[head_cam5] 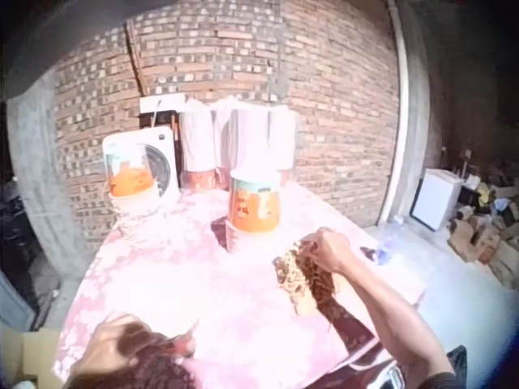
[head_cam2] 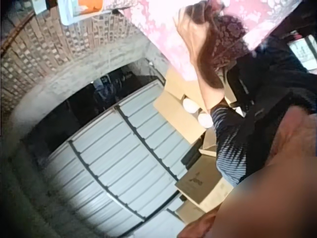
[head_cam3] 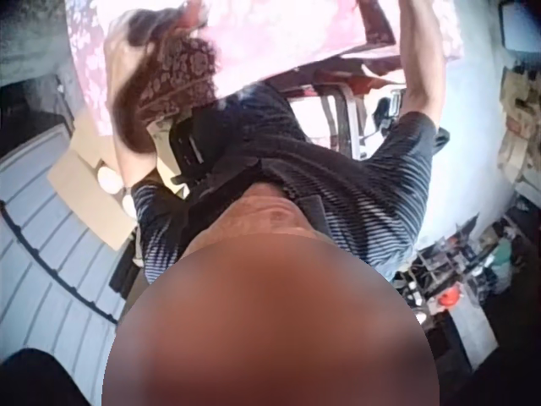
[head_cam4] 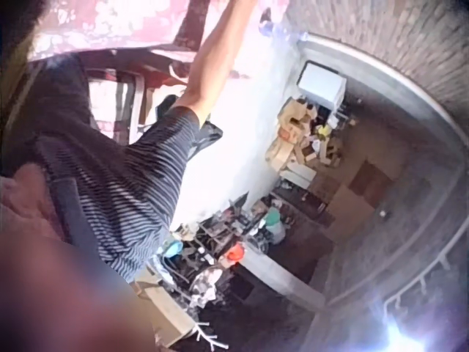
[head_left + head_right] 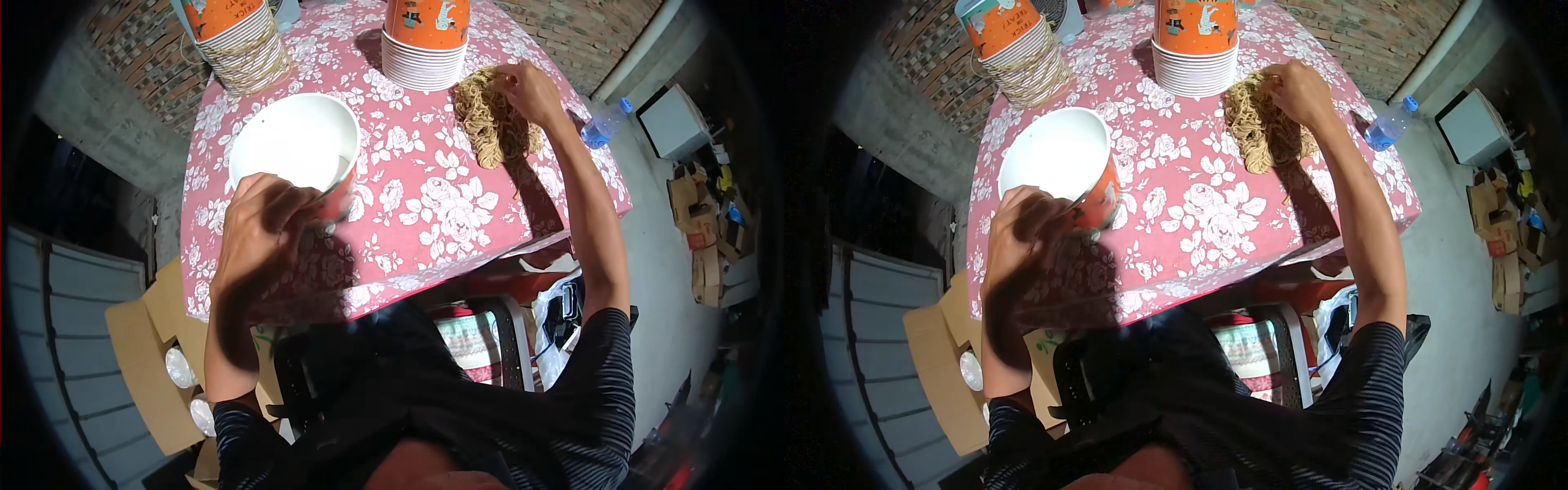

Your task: Manually assembling paper bowls by threading components using a needle and string.

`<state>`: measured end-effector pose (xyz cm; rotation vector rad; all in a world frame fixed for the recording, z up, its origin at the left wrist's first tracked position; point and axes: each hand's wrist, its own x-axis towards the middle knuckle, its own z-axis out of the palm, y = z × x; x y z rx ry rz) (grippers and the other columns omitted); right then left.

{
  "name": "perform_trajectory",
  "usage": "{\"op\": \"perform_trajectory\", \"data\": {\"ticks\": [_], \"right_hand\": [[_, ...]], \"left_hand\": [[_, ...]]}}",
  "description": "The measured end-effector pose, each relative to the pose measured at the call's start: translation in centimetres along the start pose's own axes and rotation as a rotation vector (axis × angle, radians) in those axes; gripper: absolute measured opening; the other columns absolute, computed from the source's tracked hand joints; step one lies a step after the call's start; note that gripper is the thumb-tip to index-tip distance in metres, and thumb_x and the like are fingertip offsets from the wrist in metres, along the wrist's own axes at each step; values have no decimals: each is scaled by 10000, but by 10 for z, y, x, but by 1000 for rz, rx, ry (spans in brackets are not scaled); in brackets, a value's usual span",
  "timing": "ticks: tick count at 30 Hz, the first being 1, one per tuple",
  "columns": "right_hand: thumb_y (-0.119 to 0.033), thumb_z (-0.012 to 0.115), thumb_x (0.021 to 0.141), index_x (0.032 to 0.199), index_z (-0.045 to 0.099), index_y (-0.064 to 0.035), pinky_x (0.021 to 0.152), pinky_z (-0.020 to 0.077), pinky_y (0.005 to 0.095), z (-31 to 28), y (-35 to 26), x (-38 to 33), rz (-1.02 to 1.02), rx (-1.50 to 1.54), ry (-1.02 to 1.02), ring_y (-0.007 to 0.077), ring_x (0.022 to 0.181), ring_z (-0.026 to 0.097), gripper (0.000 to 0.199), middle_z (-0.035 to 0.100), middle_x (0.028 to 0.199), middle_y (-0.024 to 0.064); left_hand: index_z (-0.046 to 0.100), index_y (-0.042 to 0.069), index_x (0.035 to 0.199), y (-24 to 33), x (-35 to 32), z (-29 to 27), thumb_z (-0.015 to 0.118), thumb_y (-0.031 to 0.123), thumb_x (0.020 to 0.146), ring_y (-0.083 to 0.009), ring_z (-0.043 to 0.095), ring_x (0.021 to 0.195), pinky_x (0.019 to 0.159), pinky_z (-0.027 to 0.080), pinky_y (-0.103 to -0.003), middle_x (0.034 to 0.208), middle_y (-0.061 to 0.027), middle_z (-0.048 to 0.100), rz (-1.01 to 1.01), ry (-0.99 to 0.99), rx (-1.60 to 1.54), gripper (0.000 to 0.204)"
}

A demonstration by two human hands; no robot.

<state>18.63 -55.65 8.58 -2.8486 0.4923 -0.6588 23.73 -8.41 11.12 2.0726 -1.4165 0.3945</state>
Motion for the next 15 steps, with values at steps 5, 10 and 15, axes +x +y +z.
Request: {"op": "perform_trajectory", "data": {"ticks": [5, 10, 15], "right_hand": [[-296, 720, 925, 974, 779, -122, 800, 566, 490, -2, -9, 28, -69, -277, -167, 376, 931, 716, 190, 744, 984, 170], [-226, 648, 985, 1028, 721, -17, 803, 545, 457, -19, 4, 30, -150, -105, 9, 389, 925, 708, 225, 715, 1016, 208], [-302, 732, 928, 1135, 763, -96, 839, 571, 495, -14, 6, 28, -297, -185, -115, 393, 973, 708, 294, 741, 1039, 190]], "left_hand": [[740, 21, 962, 4, 2, 0, 752, 12, 820, -336, 652, 829, 836, 503, -423, 821, -126, 686, -44, 2, 21, 142], [736, 8, 972, 8, -1, 0, 737, 14, 847, -345, 649, 846, 858, 495, -435, 835, -127, 692, -77, 43, -37, 125], [726, 8, 993, 7, -5, 0, 721, 21, 871, -352, 647, 881, 856, 496, -437, 844, -133, 684, -52, 35, -28, 123]]}}
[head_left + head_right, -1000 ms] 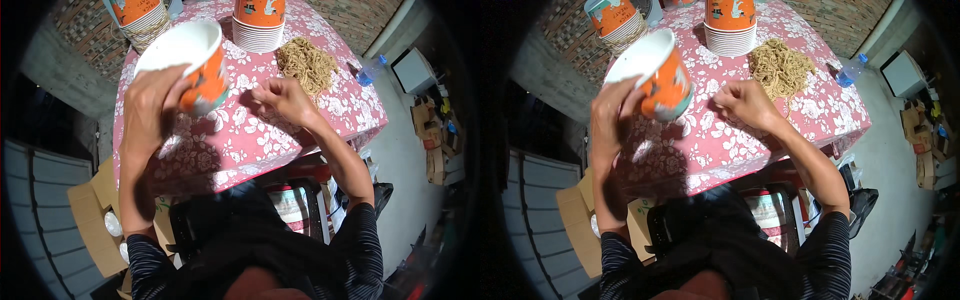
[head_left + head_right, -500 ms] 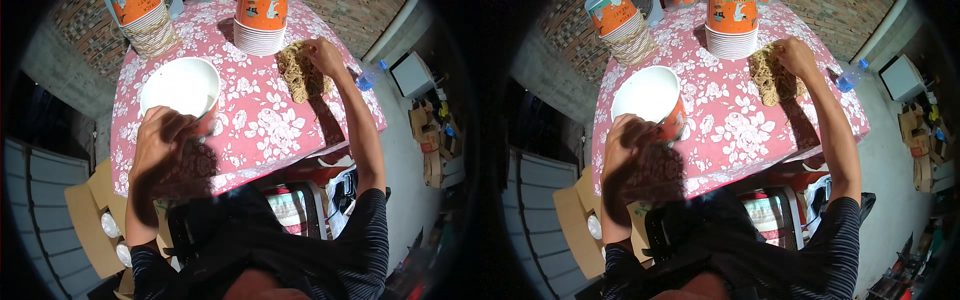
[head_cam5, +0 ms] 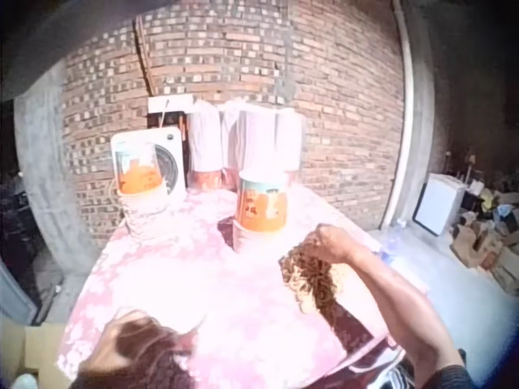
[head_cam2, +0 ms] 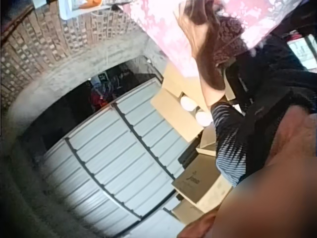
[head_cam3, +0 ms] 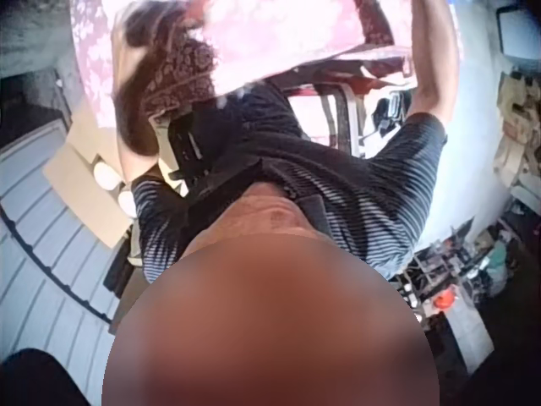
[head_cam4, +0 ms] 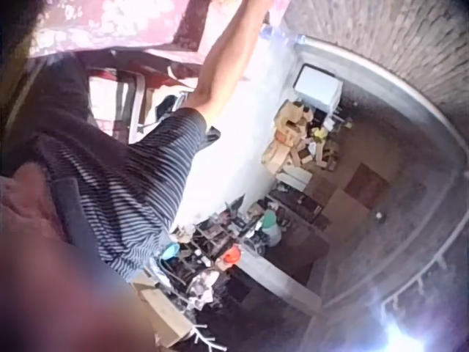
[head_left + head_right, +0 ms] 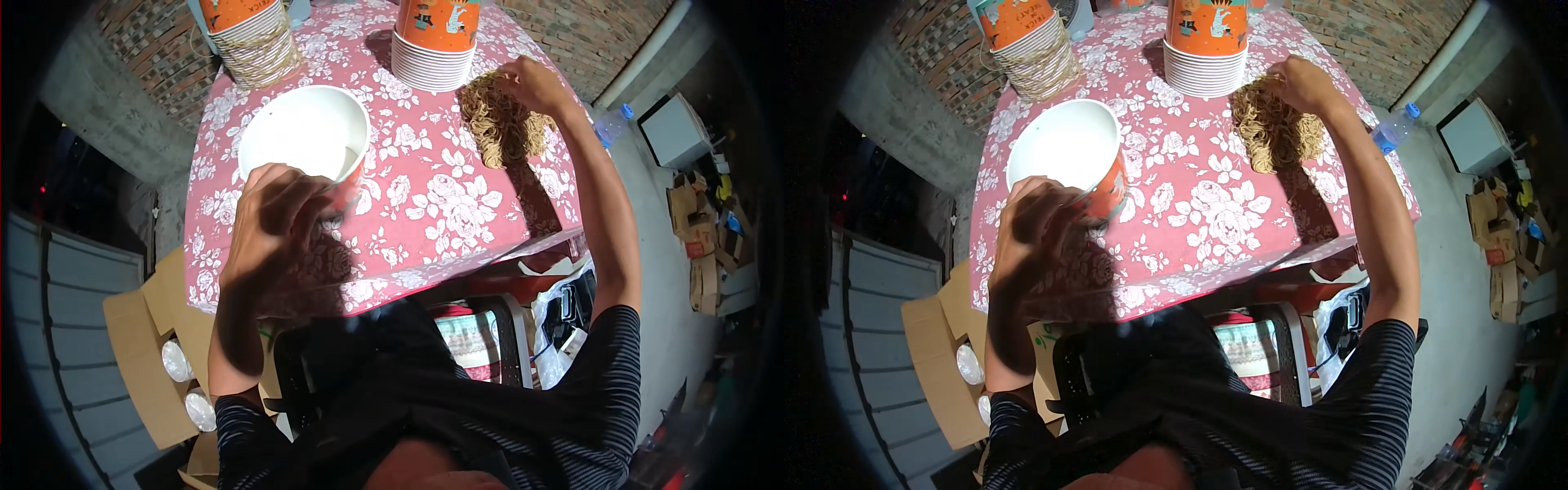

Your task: Manually assembling paper bowls by threading components using a needle and string.

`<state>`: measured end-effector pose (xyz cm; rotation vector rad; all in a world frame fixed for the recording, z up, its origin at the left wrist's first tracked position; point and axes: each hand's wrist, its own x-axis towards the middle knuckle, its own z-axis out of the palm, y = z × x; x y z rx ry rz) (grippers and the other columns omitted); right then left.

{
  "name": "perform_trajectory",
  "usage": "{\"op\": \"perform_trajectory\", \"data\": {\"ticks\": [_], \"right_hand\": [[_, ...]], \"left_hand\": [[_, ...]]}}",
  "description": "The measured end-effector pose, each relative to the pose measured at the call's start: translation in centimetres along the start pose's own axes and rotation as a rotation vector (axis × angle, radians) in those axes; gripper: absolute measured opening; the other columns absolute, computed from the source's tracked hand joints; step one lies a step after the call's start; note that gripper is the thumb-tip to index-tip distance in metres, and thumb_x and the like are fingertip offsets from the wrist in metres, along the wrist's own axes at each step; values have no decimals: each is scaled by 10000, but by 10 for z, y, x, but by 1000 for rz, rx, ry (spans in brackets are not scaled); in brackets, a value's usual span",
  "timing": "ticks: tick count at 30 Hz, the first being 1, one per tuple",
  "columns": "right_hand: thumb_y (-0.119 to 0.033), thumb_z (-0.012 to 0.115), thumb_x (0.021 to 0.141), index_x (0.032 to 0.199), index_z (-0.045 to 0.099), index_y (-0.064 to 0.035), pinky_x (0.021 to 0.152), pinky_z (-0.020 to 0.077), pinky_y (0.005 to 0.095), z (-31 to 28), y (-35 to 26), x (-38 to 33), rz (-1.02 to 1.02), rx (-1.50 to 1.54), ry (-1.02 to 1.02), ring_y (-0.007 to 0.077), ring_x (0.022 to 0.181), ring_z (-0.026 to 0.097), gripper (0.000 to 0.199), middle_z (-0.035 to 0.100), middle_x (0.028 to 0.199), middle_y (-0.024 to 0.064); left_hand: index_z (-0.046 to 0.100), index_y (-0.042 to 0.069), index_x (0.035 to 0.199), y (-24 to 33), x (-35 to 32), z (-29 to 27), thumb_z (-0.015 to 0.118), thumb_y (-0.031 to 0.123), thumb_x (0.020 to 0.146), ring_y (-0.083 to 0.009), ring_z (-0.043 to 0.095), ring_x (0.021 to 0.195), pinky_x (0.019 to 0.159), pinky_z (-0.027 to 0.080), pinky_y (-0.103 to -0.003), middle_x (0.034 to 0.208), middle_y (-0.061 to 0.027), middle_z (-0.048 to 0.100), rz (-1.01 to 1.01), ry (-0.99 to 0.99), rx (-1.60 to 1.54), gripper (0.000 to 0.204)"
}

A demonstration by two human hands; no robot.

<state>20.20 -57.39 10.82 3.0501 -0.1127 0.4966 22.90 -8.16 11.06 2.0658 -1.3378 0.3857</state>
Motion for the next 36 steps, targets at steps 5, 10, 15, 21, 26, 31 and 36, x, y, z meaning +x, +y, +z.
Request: {"op": "perform_trajectory", "data": {"ticks": [5, 10, 15, 21, 26, 31, 36], "right_hand": [[-269, 722, 925, 1056, 755, -44, 852, 567, 501, 10, -4, 8, 57, -92, -94, 389, 978, 706, 262, 731, 1040, 198], [-161, 627, 982, 986, 680, 17, 819, 528, 498, -3, -3, 8, 43, 4, 130, 414, 958, 683, 186, 682, 975, 255], [-157, 631, 986, 1095, 708, 5, 878, 553, 465, -5, -9, 9, 23, 109, 17, 377, 1041, 689, 210, 714, 1097, 216], [-125, 658, 914, 1159, 772, -105, 971, 550, 458, 29, 15, 16, -31, -96, -161, 371, 1129, 653, 271, 685, 1174, 185], [-123, 733, 894, 1028, 758, -46, 861, 559, 448, 6, 6, 14, -7, -12, -54, 335, 970, 693, 157, 724, 1041, 146], [-213, 737, 970, 1052, 798, -61, 763, 594, 382, -57, -51, -7, 70, 316, 110, 215, 861, 757, 183, 798, 967, 118], [-178, 753, 961, 1017, 808, -27, 657, 575, 344, -93, -182, -61, -94, 647, 65, 171, 693, 725, 170, 790, 842, 125]], "left_hand": [[705, 24, 1040, -2, -3, 3, 722, 23, 873, -362, 644, 944, 860, 500, -451, 916, -150, 678, -34, 14, -23, 168], [665, 52, 1133, 0, -1, 7, 731, 6, 865, -391, 644, 1049, 897, 528, -470, 1094, -173, 661, 77, 163, -56, 279], [668, 49, 1130, 4, -6, 7, 735, -9, 865, -372, 647, 1091, 908, 538, -460, 1122, -145, 662, 105, 242, -42, 279], [678, 38, 1134, 20, -12, 5, 727, -17, 880, -347, 651, 1108, 909, 543, -449, 1110, -121, 679, 152, 218, -19, 265], [685, 30, 1121, 26, -16, 7, 722, -15, 879, -347, 649, 1120, 925, 540, -447, 1104, -126, 691, 148, 214, -43, 248], [668, 34, 1174, 42, -26, 17, 709, -13, 880, -347, 659, 1105, 944, 532, -441, 1161, -138, 675, 29, 169, -337, 301], [560, -15, 1332, 48, -26, 53, 811, -1, 848, -276, 679, 1178, 896, 592, -372, 1266, -181, 671, -99, 329, -532, 546]]}}
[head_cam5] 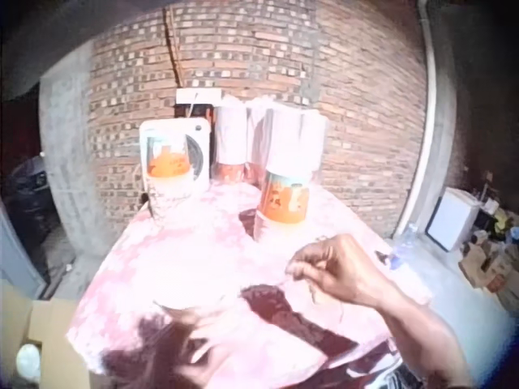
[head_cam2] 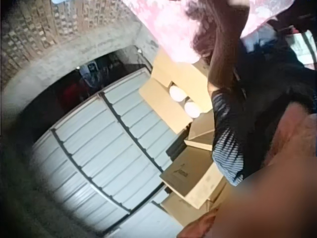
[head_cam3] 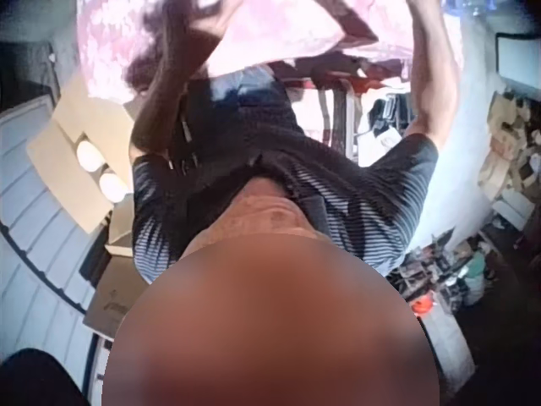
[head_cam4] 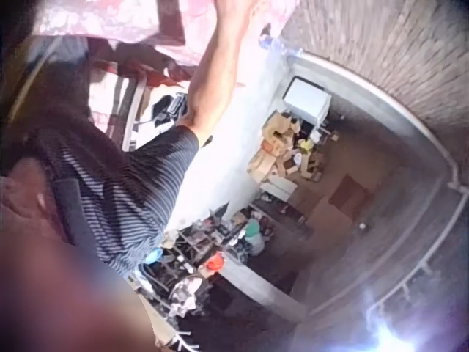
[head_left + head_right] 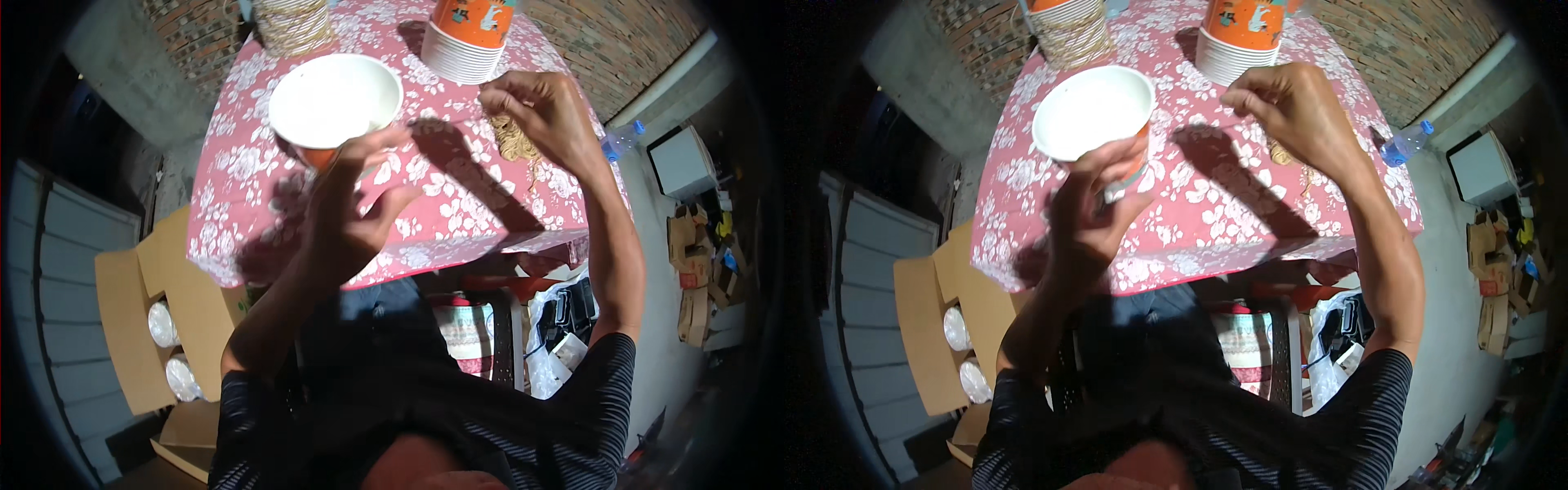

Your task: Manually assembling paper bowls by threading components using a needle and string.

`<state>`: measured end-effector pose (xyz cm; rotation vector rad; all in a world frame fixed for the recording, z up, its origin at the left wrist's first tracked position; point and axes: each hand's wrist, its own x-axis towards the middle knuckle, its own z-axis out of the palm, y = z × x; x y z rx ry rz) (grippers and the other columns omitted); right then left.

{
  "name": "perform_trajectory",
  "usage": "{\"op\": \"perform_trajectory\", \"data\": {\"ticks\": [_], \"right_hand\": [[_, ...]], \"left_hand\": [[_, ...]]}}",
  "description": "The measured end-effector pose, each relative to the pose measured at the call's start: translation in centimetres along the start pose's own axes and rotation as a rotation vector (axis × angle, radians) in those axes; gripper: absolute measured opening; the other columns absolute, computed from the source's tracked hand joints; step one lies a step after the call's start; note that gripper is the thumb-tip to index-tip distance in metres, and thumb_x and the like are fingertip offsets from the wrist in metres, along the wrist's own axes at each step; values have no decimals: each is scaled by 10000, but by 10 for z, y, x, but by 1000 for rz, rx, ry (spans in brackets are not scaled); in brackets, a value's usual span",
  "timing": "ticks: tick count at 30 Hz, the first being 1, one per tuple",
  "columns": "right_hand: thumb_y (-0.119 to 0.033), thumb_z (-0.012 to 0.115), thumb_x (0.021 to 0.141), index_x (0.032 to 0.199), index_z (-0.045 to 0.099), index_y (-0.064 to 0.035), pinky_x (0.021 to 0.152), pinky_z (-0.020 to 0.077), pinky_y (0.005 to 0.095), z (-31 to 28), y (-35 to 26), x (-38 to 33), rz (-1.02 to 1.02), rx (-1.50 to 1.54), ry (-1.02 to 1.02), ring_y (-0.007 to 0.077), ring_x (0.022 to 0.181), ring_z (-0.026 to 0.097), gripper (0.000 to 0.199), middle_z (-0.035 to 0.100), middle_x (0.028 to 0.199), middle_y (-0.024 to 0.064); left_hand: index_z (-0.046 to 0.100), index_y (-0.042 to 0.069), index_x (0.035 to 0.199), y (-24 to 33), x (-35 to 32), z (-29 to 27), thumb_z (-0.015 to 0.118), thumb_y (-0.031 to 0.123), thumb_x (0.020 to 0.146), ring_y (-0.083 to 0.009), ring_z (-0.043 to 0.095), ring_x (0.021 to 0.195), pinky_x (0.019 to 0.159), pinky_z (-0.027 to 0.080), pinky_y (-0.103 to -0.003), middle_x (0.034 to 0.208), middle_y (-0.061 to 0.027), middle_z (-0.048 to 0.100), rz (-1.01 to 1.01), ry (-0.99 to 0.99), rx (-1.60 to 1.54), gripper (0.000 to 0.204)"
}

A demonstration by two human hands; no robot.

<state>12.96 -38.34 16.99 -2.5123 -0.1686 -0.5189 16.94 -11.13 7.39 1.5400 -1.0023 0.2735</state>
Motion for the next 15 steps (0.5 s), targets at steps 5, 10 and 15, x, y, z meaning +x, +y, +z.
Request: {"op": "perform_trajectory", "data": {"ticks": [5, 10, 15], "right_hand": [[-144, 693, 1013, 1031, 754, 45, 694, 586, 301, 18, -19, -8, 44, 340, -73, 136, 747, 712, 199, 771, 858, 87], [-117, 661, 1034, 1158, 702, 85, 776, 621, 293, 30, -30, -32, 230, 632, -65, 162, 856, 745, 240, 768, 984, 131], [-159, 648, 1042, 1142, 716, 49, 773, 620, 304, 46, -29, -45, 383, 701, -62, 151, 836, 742, 241, 777, 1028, 141]], "left_hand": [[515, -68, 1393, -17, 24, 34, 755, 126, 950, -314, 662, 1227, 1026, 568, -404, 1331, -266, 631, -138, -60, -346, 540], [479, -118, 1413, -19, 11, 38, 650, 132, 1029, -290, 671, 1179, 1030, 569, -383, 1295, -266, 639, -374, -211, -529, 489], [597, -86, 1312, -15, -3, 37, 566, 233, 1087, -238, 752, 986, 862, 631, -332, 1118, -193, 731, -626, -295, -875, 392]]}}
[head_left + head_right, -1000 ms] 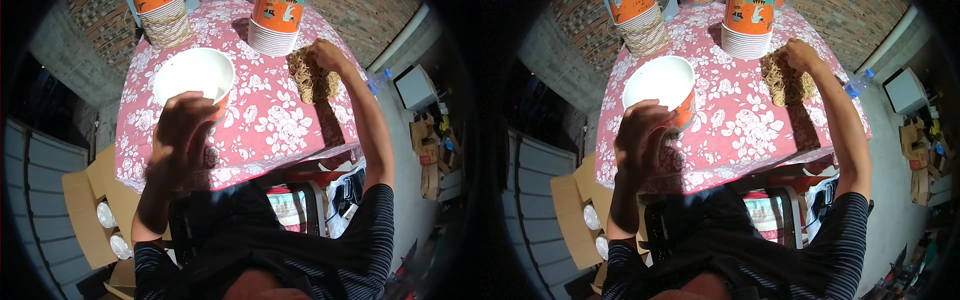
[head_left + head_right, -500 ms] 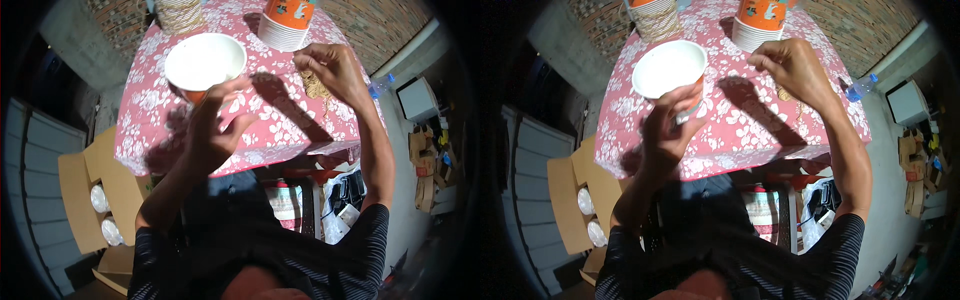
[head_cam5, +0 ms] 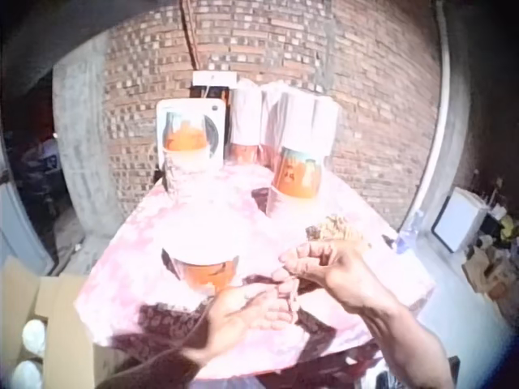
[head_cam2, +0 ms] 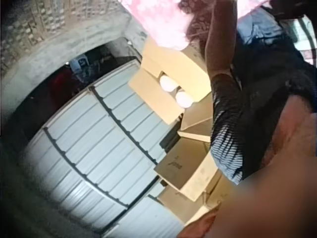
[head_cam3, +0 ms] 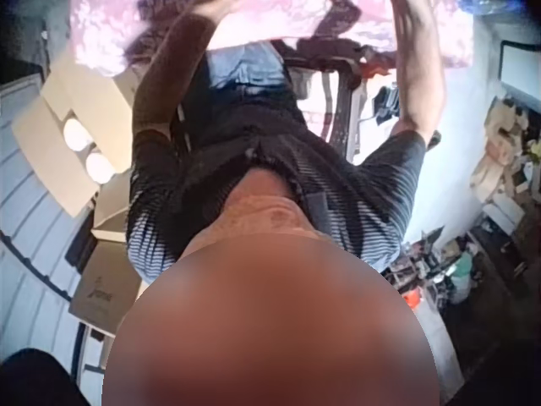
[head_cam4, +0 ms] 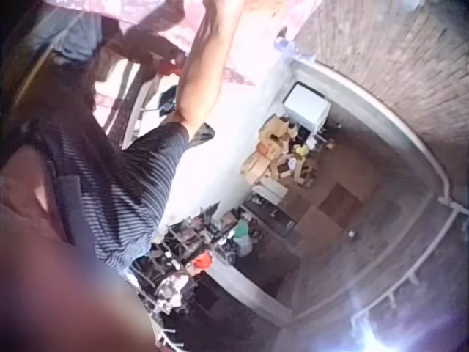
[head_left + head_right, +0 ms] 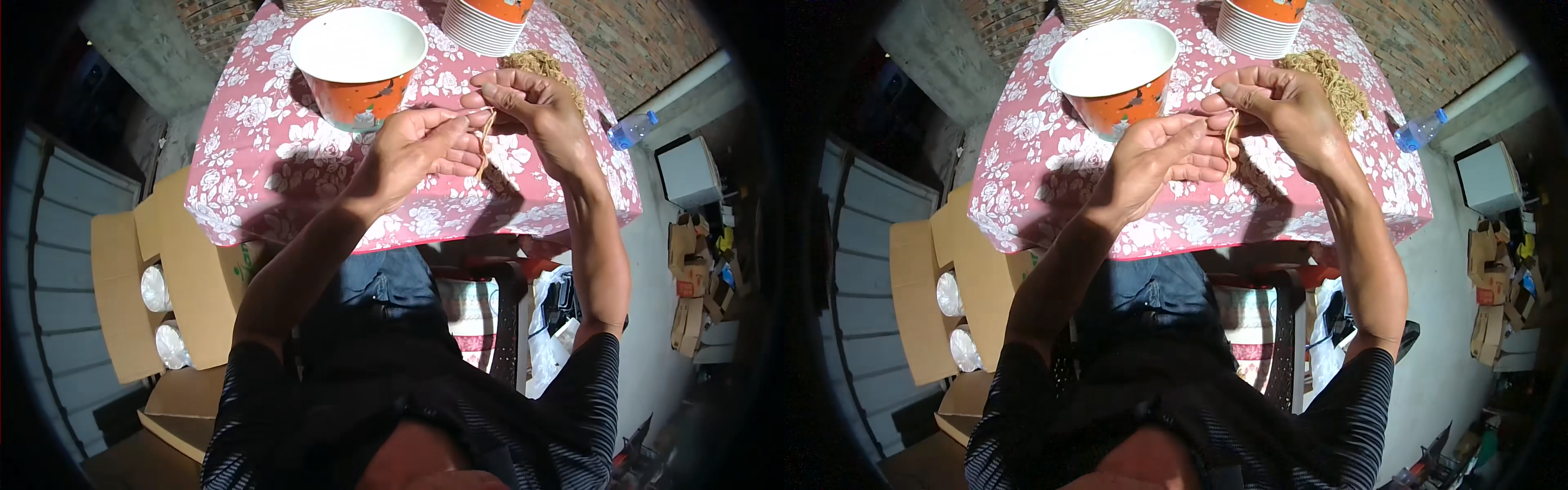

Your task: Manually assembling paper bowls by threading components using a needle and string.

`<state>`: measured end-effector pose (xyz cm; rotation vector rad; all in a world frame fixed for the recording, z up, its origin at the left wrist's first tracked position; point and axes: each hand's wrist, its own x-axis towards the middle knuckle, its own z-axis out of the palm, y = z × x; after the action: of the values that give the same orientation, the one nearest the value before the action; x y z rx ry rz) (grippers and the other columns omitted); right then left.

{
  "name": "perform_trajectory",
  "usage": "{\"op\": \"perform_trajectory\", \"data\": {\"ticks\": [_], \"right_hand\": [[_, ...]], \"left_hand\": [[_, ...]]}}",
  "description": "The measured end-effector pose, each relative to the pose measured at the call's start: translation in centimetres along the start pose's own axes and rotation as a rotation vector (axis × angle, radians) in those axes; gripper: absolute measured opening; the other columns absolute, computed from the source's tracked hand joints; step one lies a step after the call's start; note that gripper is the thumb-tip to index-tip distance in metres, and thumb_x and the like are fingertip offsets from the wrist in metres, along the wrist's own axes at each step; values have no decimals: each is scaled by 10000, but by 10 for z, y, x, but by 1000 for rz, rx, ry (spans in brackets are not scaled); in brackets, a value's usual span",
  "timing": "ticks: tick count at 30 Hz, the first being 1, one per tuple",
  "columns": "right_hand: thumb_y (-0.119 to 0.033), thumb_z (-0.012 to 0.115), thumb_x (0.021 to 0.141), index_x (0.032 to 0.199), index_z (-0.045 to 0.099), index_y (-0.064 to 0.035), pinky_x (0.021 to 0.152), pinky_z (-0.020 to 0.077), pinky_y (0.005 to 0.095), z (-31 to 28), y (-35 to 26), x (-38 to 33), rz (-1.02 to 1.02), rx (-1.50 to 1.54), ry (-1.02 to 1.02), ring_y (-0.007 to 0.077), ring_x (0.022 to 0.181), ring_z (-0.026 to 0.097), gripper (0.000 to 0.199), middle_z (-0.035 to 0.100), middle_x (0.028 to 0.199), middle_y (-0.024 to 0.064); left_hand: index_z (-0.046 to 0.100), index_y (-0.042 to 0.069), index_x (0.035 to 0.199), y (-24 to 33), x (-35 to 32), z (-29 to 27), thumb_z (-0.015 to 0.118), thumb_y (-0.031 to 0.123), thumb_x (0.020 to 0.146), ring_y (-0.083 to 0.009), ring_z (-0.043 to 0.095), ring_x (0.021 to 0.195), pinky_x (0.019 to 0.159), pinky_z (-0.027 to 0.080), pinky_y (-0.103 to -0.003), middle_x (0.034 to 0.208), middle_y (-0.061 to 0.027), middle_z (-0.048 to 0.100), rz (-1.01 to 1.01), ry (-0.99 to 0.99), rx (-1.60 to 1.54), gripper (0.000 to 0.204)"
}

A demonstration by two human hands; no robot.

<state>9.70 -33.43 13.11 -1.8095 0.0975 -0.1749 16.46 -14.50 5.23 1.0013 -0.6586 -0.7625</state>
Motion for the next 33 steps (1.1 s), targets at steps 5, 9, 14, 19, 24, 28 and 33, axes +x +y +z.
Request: {"op": "perform_trajectory", "data": {"ticks": [5, 9, 14, 19, 24, 28, 33], "right_hand": [[-220, 654, 1045, 1085, 724, 36, 703, 594, 270, 5, 21, 1, 21, 70, -22, 124, 772, 718, 269, 778, 1009, 122], [-188, 626, 1055, 1191, 691, 44, 801, 610, 294, 6, 33, 1, 80, 67, -72, 166, 888, 747, 276, 772, 1040, 132], [-207, 622, 1062, 1219, 688, 63, 820, 615, 306, 11, 42, -4, 63, 87, -43, 182, 910, 749, 319, 770, 1064, 148], [-237, 563, 1093, 1327, 630, 77, 869, 614, 320, 11, 50, -11, 74, 235, -39, 198, 972, 743, 397, 756, 1135, 182], [-140, 688, 1016, 1381, 578, 100, 856, 607, 285, 14, 50, -32, 36, 110, 31, 158, 927, 737, 451, 769, 1096, 155], [-41, 727, 970, 1364, 590, 106, 809, 599, 252, 13, 57, -36, -9, 8, 66, 122, 880, 730, 442, 782, 1016, 123], [-19, 727, 959, 1329, 619, 100, 772, 600, 256, 3, 64, -30, -80, -147, 70, 120, 826, 732, 403, 783, 945, 109]], "left_hand": [[630, -68, 1286, -10, -4, -4, 685, 262, 1027, -171, 751, 844, 749, 630, -276, 1074, -176, 753, -56, 2, 76, 423], [671, -42, 1235, -21, -5, -9, 690, 252, 1022, -160, 747, 814, 732, 627, -281, 1033, -156, 763, -131, 3, 65, 363], [674, -31, 1182, -20, -5, -6, 693, 255, 1019, -172, 756, 804, 716, 625, -288, 1025, -153, 762, -191, 11, 48, 329], [646, 20, 1150, -24, -7, -7, 670, 210, 1031, -182, 761, 800, 704, 624, -288, 1035, -160, 758, -192, 28, 18, 226], [651, 22, 1139, -27, -9, -6, 670, 190, 1027, -185, 762, 824, 704, 624, -289, 1054, -154, 760, -176, 43, 47, 203], [655, 16, 1120, -32, -11, -7, 673, 194, 1019, -195, 764, 874, 727, 618, -311, 1095, -142, 759, -159, 60, 72, 205], [658, 24, 1106, -25, -18, -13, 662, 207, 1010, -223, 757, 932, 810, 594, -339, 1121, -142, 752, -152, 147, 47, 206]]}}
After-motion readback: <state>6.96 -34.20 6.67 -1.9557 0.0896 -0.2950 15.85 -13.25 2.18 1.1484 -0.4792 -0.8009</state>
